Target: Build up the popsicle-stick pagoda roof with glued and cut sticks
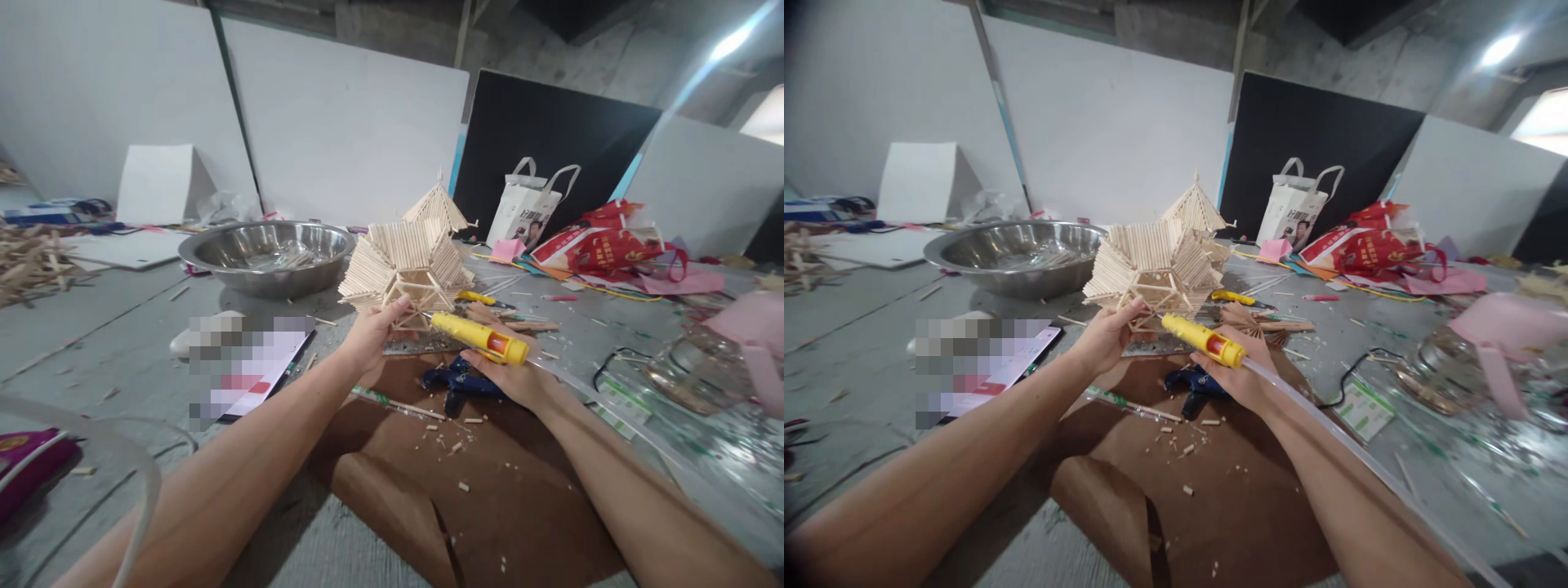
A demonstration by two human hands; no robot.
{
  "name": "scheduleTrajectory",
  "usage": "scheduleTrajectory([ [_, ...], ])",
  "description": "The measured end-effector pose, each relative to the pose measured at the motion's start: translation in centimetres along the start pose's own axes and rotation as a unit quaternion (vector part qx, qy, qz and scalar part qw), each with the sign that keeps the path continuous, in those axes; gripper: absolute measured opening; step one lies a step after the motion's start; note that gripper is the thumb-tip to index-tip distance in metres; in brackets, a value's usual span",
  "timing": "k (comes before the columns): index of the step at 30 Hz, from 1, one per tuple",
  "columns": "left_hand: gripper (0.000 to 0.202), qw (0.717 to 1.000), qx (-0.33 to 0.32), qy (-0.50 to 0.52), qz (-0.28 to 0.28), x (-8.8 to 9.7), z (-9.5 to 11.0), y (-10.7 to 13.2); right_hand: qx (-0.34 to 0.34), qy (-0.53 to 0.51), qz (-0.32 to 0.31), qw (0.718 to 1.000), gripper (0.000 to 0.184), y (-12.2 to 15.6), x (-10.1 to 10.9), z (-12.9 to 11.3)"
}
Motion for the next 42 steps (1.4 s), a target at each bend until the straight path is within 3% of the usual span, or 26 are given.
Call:
scheduleTrajectory([
  [17,0.025,1.0,-0.005,0.003,0.003,-0.04,0.02,0.0,-0.016,0.04,-0.02,0.999,0.024,-0.25,-0.87,0.82],
  [31,0.025,1.0,-0.011,0.0,0.006,-0.04,-0.01,0.01,0.001,0.03,0.006,1.0,0.025,-0.2,-0.53,0.61],
  [42,0.022,1.0,-0.014,0.01,0.005,-0.01,-0.05,0.04,0.015,0.064,-0.01,0.998,0.02,-0.19,-0.14,0.21],
])
Point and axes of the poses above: each hand's wrist, its own y-axis away from the middle knuckle, its own x-axis out of the back of the hand, z = x × y, the point moved 6 cm from there along -y, towards the middle knuckle, and after that the axes turned 8 degrees about -z, right-handed, at the moved point
